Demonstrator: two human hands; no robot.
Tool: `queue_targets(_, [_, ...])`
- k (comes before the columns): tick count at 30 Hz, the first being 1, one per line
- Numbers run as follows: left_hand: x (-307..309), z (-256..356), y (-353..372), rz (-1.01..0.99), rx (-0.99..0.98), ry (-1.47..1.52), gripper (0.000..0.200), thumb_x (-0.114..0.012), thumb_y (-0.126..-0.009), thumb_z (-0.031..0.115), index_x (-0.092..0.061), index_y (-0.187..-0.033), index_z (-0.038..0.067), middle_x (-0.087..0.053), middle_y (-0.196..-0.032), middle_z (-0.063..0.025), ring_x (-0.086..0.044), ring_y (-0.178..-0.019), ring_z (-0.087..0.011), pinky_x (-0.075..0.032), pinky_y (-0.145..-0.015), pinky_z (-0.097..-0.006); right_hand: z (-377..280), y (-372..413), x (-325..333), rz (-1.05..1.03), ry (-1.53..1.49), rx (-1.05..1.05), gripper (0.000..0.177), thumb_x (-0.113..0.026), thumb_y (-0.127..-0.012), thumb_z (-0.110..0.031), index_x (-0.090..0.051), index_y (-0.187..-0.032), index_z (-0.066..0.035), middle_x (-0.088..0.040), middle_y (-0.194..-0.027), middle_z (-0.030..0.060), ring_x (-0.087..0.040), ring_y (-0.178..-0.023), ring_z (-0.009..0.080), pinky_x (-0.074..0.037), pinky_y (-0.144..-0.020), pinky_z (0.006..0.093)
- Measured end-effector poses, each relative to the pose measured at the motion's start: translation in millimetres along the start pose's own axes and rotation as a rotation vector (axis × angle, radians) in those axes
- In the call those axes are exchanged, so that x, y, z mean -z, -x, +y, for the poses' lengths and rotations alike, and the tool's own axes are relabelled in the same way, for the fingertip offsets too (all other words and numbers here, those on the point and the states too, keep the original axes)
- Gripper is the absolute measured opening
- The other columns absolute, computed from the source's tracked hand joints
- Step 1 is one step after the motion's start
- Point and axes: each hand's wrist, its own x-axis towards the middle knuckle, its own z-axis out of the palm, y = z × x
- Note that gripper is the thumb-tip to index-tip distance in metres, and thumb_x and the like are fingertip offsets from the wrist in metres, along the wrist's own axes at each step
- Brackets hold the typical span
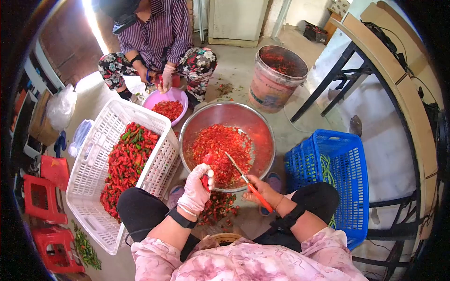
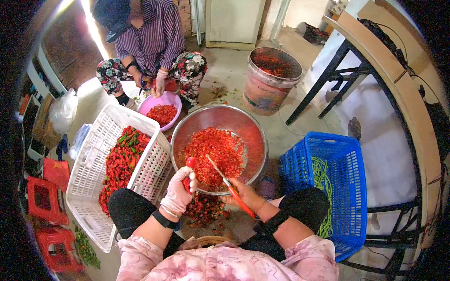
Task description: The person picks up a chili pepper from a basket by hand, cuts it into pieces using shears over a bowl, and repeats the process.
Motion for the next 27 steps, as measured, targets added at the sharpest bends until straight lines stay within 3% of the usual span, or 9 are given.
queue_targets(1, [0.6, -4.6, 0.1, -0.031, -0.008, -0.034, 0.012, -0.053, -0.083, 0.020, -0.051, -0.081, 0.008, -0.053, -0.064, -0.0025, -0.047, -0.048, -0.0125, -0.036, -0.039, -0.0236, 5.7, -0.2, -1.0, 0.023, 0.116, -0.042, 0.063, -0.068, -0.073, -0.039, -0.040, -0.116, -0.003, -0.055, -0.092, 0.0102, -0.053, -0.086, 0.0192, -0.043, -0.077, 0.0304])
queue_targets(4, [-3.3, -15.7, 2.9, -0.071, -0.037, -0.114, 0.012, -0.054, -0.084, 0.019, -0.052, -0.084, 0.008, -0.056, -0.067, -0.0037, -0.048, -0.048, -0.0113, -0.036, -0.038, -0.0219, 0.7, -1.7, -9.7, 0.009, 0.112, 0.123, 0.063, -0.064, -0.075, -0.041, -0.039, -0.116, -0.001, -0.053, -0.095, 0.0141, -0.051, -0.090, 0.0220, -0.042, -0.080, 0.0334])
queue_targets(6, [-5.1, -21.2, 4.1, -0.084, -0.060, -0.160, 0.011, -0.055, -0.084, 0.018, -0.053, -0.086, 0.007, -0.057, -0.068, -0.0045, -0.048, -0.047, -0.0107, -0.036, -0.038, -0.0210, 7.8, -3.5, -13.2, -0.029, 0.081, 0.070, 0.064, -0.063, -0.077, -0.041, -0.037, -0.118, 0.001, -0.052, -0.096, 0.0159, -0.050, -0.092, 0.0229, -0.041, -0.080, 0.0360])
queue_targets(9, [-9.5, -28.6, 7.1, -0.079, -0.036, -0.245, 0.007, -0.053, -0.085, 0.013, -0.053, -0.087, 0.006, -0.058, -0.069, -0.0051, -0.048, -0.046, -0.0102, -0.036, -0.037, -0.0201, 6.1, -6.1, -16.1, -0.030, 0.156, 0.080, 0.059, -0.062, -0.078, -0.038, -0.038, -0.115, 0.001, -0.052, -0.094, 0.0148, -0.052, -0.086, 0.0220, -0.043, -0.076, 0.0337])
queue_targets(12, [-7.2, -33.8, 3.4, -0.086, -0.028, -0.227, 0.007, -0.053, -0.085, 0.013, -0.053, -0.087, 0.006, -0.058, -0.068, -0.0050, -0.048, -0.046, -0.0101, -0.036, -0.037, -0.0200, 3.5, -8.0, -24.4, 0.035, -0.081, 0.054, 0.051, -0.063, -0.078, -0.034, -0.041, -0.110, 0.000, -0.055, -0.086, 0.0142, -0.056, -0.078, 0.0197, -0.045, -0.068, 0.0306])
queue_targets(14, [-7.5, -34.0, 1.1, -0.070, -0.017, -0.236, 0.006, -0.053, -0.085, 0.013, -0.053, -0.086, 0.007, -0.058, -0.068, -0.0048, -0.048, -0.046, -0.0099, -0.036, -0.037, -0.0201, 6.2, -7.5, -28.6, 0.195, 0.149, 0.056, 0.044, -0.065, -0.078, -0.031, -0.045, -0.105, -0.001, -0.057, -0.078, 0.0126, -0.058, -0.069, 0.0165, -0.046, -0.062, 0.0286])
queue_targets(18, [-5.8, -33.9, -3.9, -0.038, 0.013, -0.175, 0.009, -0.053, -0.085, 0.016, -0.053, -0.082, 0.007, -0.056, -0.066, -0.0038, -0.047, -0.046, -0.0111, -0.036, -0.038, -0.0218, -6.2, -5.4, -21.3, 0.141, 0.174, -0.187, 0.047, -0.063, -0.079, -0.033, -0.047, -0.111, -0.002, -0.056, -0.080, 0.0079, -0.051, -0.074, 0.0112, -0.044, -0.067, 0.0268])
queue_targets(21, [-3.3, -29.3, -7.0, -0.036, 0.049, -0.115, 0.010, -0.052, -0.084, 0.018, -0.052, -0.081, 0.008, -0.054, -0.064, -0.0033, -0.046, -0.046, -0.0123, -0.036, -0.038, -0.0232, 6.1, -6.6, -11.6, 0.104, 0.261, -0.100, 0.046, -0.064, -0.079, -0.030, -0.047, -0.112, -0.003, -0.057, -0.085, 0.0065, -0.052, -0.078, 0.0102, -0.043, -0.069, 0.0249])
queue_targets(27, [0.5, -22.2, -9.5, -0.128, 0.189, -0.022, 0.026, -0.042, -0.087, 0.026, -0.047, -0.071, 0.006, -0.046, -0.057, -0.0037, -0.042, -0.045, -0.0139, -0.033, -0.040, -0.0244, 31.0, -9.0, -5.7, 0.000, 0.039, 0.066, 0.046, -0.060, -0.082, -0.023, -0.042, -0.118, -0.003, -0.050, -0.092, 0.0031, -0.046, -0.082, 0.0079, -0.040, -0.073, 0.0216])
